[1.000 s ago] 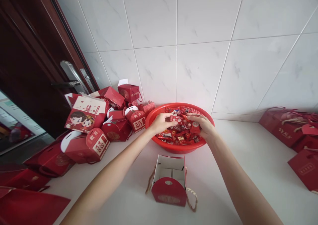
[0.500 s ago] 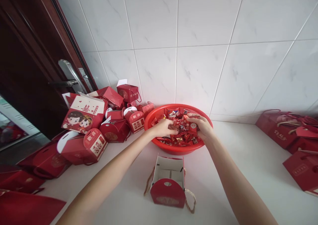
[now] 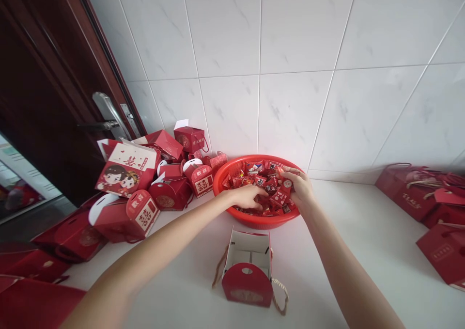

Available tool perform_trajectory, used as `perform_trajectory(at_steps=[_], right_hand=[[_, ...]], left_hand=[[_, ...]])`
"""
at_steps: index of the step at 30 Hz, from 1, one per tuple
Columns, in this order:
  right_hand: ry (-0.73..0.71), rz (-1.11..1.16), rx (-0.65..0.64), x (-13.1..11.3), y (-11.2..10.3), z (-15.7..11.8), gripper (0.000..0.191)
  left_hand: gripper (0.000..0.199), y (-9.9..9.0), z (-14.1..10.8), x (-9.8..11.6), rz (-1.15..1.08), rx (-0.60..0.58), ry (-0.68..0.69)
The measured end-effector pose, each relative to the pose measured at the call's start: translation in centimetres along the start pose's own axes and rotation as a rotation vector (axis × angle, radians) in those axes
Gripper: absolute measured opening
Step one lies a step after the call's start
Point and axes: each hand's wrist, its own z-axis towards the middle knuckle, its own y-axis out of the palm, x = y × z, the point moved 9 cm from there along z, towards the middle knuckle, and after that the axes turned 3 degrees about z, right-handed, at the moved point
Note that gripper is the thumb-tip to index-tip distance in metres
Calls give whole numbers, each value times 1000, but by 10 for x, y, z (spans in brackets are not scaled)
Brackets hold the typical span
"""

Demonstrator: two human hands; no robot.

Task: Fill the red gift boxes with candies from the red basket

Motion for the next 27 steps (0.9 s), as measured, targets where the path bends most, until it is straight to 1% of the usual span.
perform_trajectory(at_steps=[2, 4, 6, 7, 8, 9, 11, 13, 15, 17, 19, 21, 24, 27], right_hand=[[30, 1, -22, 1, 3, -2, 26], [57, -8, -63, 2, 7, -4, 29], [80, -25, -107, 2, 11, -8, 31], [87, -32, -121, 2, 12, -9, 33], [92, -34, -129, 2, 13, -10, 34], [92, -32, -134, 2, 13, -11, 36], [84, -21, -140, 1, 14, -11, 37], [79, -16, -163, 1, 16, -11, 35], [79, -7, -189, 1, 18, -11, 31], [86, 12, -208, 1, 20, -14, 28], [90, 17, -219, 0, 23, -18, 28], [99, -12, -222, 0, 25, -26, 29], [118, -87, -249, -1, 33, -45, 33], [83, -196, -345, -11, 48, -68, 36]], left_hand=[[46, 4, 2, -1, -55, -38, -19], [34, 5, 2, -1, -91, -50, -26], [21, 2, 1, -1, -120, -41, -15], [17, -2, -1, 0, -140, -12, -8], [17, -8, -4, -1, -167, 46, -4], [17, -17, -7, -2, -203, 133, -4], [19, -35, -19, -8, -317, 344, -22], [24, -46, -34, -13, -467, 515, -35], [31, -50, -49, -12, -620, 614, -14], [37, -53, -63, -6, -749, 660, 21], [41, -55, -75, 3, -840, 651, 41], [40, -57, -86, 12, -879, 607, 44], [32, -63, -100, 20, -819, 546, 11], [26, -66, -113, 25, -707, 465, -1]])
